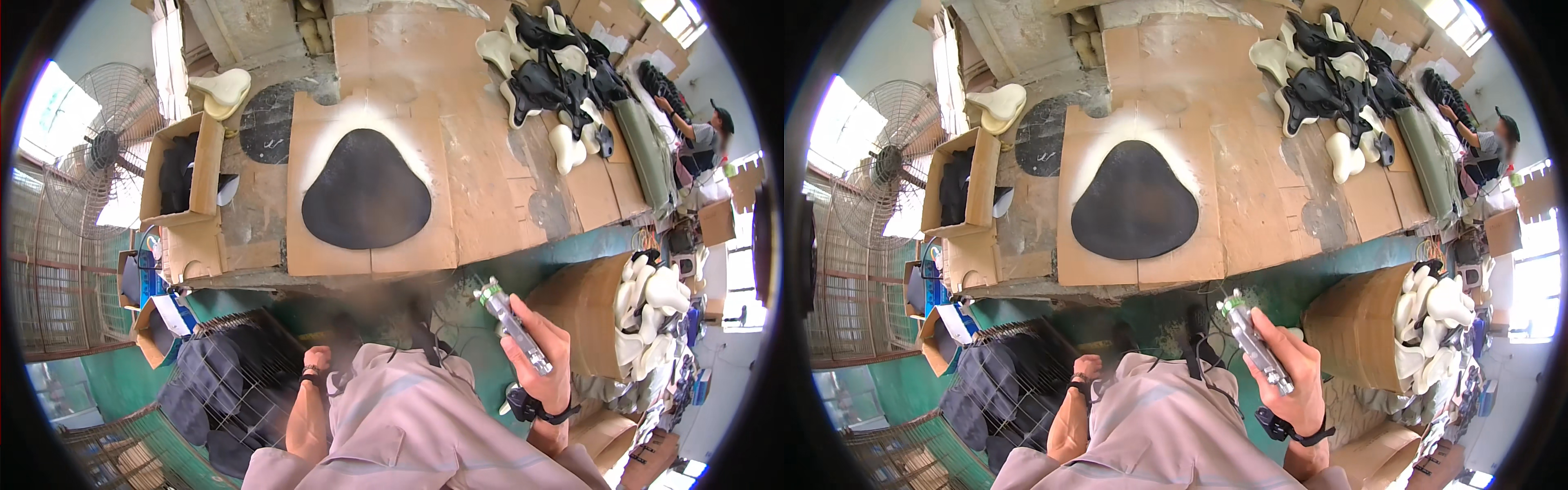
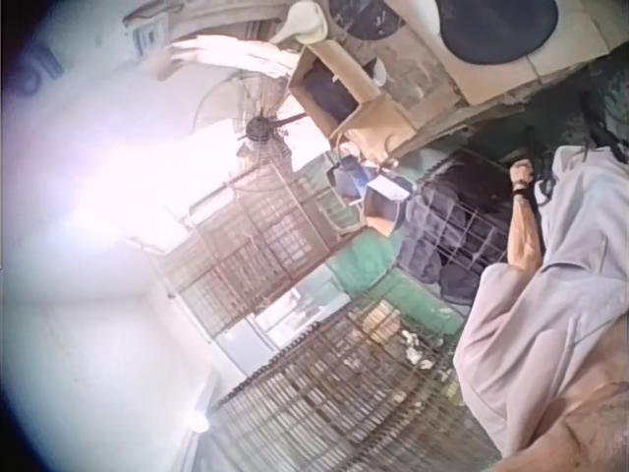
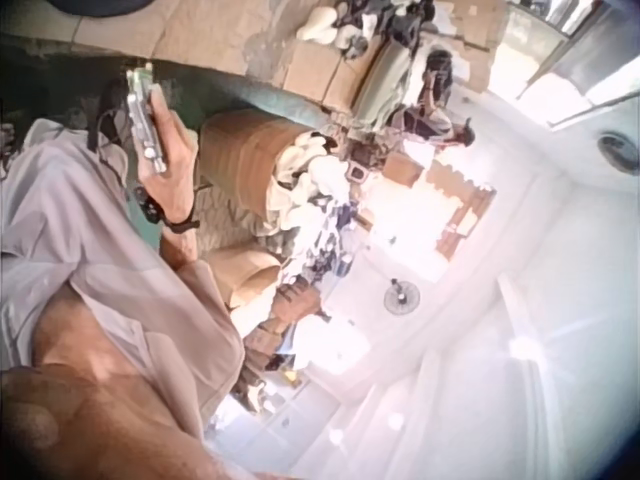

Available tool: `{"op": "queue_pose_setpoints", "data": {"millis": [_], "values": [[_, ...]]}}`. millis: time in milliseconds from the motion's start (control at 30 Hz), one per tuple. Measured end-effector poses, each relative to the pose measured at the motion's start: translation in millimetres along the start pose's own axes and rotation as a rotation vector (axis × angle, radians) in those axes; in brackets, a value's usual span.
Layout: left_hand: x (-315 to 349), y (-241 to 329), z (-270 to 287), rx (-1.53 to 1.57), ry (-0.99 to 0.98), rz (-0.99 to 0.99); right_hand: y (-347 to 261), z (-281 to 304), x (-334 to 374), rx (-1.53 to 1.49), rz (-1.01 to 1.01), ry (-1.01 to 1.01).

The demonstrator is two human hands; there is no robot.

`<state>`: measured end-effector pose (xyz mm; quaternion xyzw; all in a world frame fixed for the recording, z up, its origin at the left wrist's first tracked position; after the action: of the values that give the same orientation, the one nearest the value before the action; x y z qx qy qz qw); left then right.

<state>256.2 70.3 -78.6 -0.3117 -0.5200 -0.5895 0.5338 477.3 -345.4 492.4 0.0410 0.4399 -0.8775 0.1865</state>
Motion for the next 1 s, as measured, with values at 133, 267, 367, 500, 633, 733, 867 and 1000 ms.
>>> {"op": "queue_pose_setpoints", "data": {"millis": [133, 267, 367, 500, 633, 733, 867, 1000], "values": [[-40, -34, -10, 0.273, -0.227, 0.019, 1, -3, 22, -0.047, -0.074, -0.207], [-60, -44, 0, 0.266, -0.232, -0.01, -4, 3, 9, -0.044, -0.022, -0.043], [-40, -4, 7, 0.11, -0.023, -0.058, -4, 0, 9, -0.034, -0.046, -0.097], [5, 96, 16, -0.021, 0.114, -0.321, 3, -3, 16, -0.056, 0.025, -0.234], [29, 179, 3, -0.02, 0.154, -0.574, -5, 7, -6, 0.045, 0.041, -0.034], [53, 239, -3, 0.01, 0.163, -0.725, -6, 16, -1, 0.028, 0.071, 0.0], [51, 286, -4, 0.164, 0.323, -0.802, 9, 24, 10, 0.013, 0.051, -0.041], [58, 326, -11, 0.411, 0.365, -0.878, 18, 14, 22, 0.022, -0.043, -0.024]]}}
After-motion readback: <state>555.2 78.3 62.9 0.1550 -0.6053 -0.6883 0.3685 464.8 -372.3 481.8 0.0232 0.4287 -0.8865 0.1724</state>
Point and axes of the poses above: each hand's wrist, its own x-axis away from the middle knuckle, its own z-axis out of the back of the hand, y = z × x, the point moved 9 cm from there along -x, towards the middle knuckle, and after that the axes turned 13 degrees about z, right-handed, at the moved point
